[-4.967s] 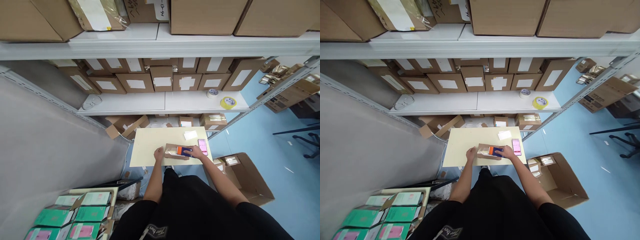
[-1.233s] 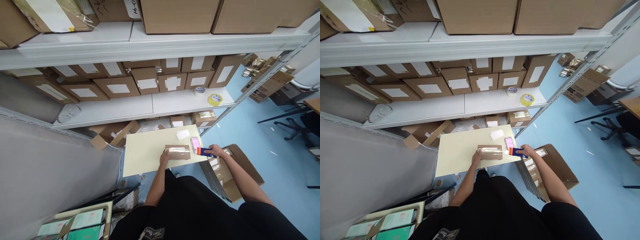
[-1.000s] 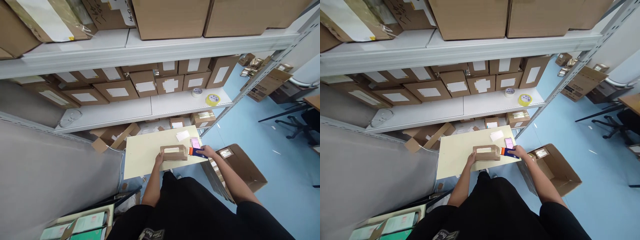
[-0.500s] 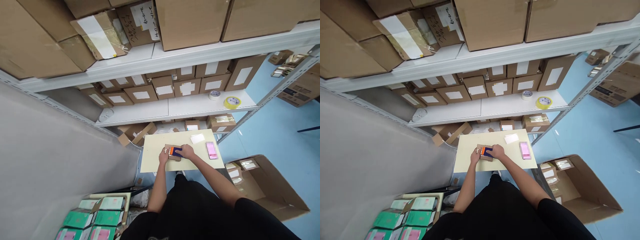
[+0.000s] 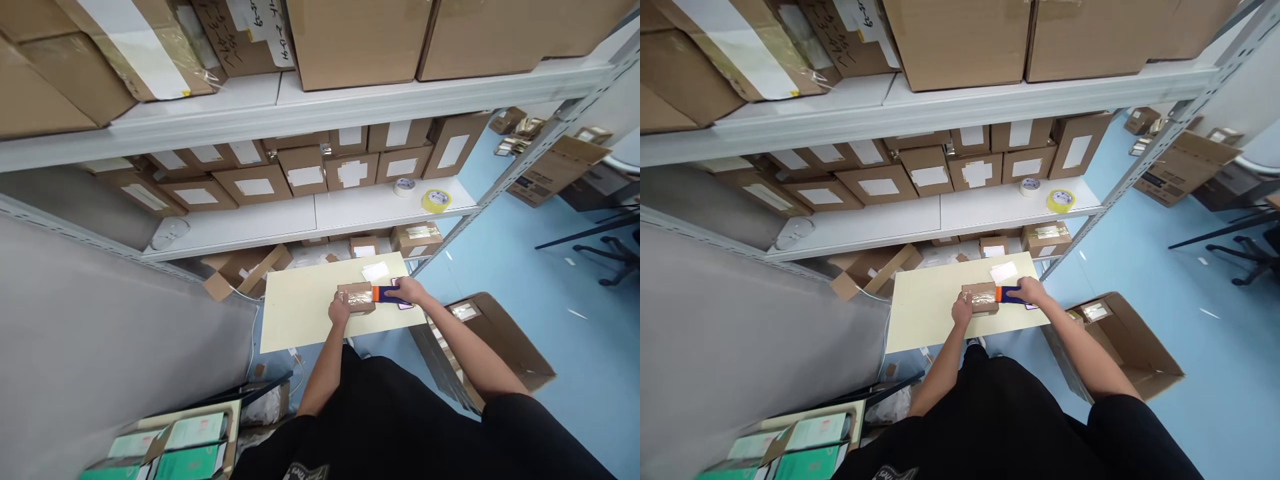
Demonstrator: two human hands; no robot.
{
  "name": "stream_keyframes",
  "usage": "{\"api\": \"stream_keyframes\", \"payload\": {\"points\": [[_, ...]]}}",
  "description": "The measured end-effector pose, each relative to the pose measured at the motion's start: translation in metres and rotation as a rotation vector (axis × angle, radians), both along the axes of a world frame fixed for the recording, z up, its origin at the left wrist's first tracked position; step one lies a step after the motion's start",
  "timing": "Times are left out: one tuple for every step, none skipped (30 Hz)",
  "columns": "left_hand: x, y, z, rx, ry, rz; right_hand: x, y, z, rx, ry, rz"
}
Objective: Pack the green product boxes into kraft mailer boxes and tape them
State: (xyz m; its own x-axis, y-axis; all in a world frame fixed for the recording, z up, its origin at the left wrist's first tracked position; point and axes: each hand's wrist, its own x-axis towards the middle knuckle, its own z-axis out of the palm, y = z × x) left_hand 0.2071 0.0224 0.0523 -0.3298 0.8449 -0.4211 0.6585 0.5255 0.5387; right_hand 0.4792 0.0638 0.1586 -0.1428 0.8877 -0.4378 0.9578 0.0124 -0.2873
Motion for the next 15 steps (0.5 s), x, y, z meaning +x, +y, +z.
{"api": "stream_keyframes", "payload": {"points": [[0.0, 0.0, 0.0, 0.01, 0.008, -0.015, 0.019, -0.004, 0.0, 0.002, -0.016, -0.019], [-0.001, 0.001, 0.0, 0.02, 0.013, -0.03, 0.033, -0.008, -0.001, -0.004, -0.028, -0.035], [-0.003, 0.001, -0.001, 0.029, 0.018, -0.042, 0.043, -0.011, -0.003, -0.01, -0.036, -0.051], [-0.005, 0.001, -0.001, 0.032, 0.02, -0.046, 0.047, -0.013, -0.007, -0.016, -0.047, -0.066], [-0.006, 0.001, -0.002, 0.029, 0.023, -0.044, 0.046, -0.013, -0.011, -0.018, -0.057, -0.08], [-0.008, 0.001, -0.003, 0.024, 0.026, -0.041, 0.039, -0.012, -0.018, -0.02, -0.068, -0.094], [-0.009, 0.001, -0.004, 0.016, 0.028, -0.04, 0.029, -0.01, -0.025, -0.018, -0.079, -0.106], [-0.01, 0.001, -0.004, 0.007, 0.03, -0.04, 0.017, -0.007, -0.033, -0.02, -0.083, -0.11], [-0.011, 0.002, -0.004, 0.001, 0.033, -0.042, 0.003, -0.005, -0.041, -0.027, -0.086, -0.117], [-0.011, 0.003, -0.004, -0.003, 0.035, -0.045, -0.011, -0.003, -0.05, -0.021, -0.086, -0.112], [-0.012, 0.003, -0.004, -0.003, 0.039, -0.045, -0.024, -0.002, -0.059, -0.014, -0.097, -0.095], [-0.013, 0.004, -0.004, -0.003, 0.044, -0.043, -0.034, -0.003, -0.068, 0.006, -0.124, -0.092], [-0.013, 0.004, -0.003, -0.001, 0.046, -0.041, -0.042, -0.006, -0.077, 0.005, -0.141, -0.098], [-0.013, 0.005, -0.003, 0.0, 0.045, -0.04, -0.048, -0.011, -0.086, -0.01, -0.143, -0.095], [-0.013, 0.005, -0.003, -0.001, 0.042, -0.038, -0.051, -0.017, -0.096, -0.023, -0.143, -0.102]]}}
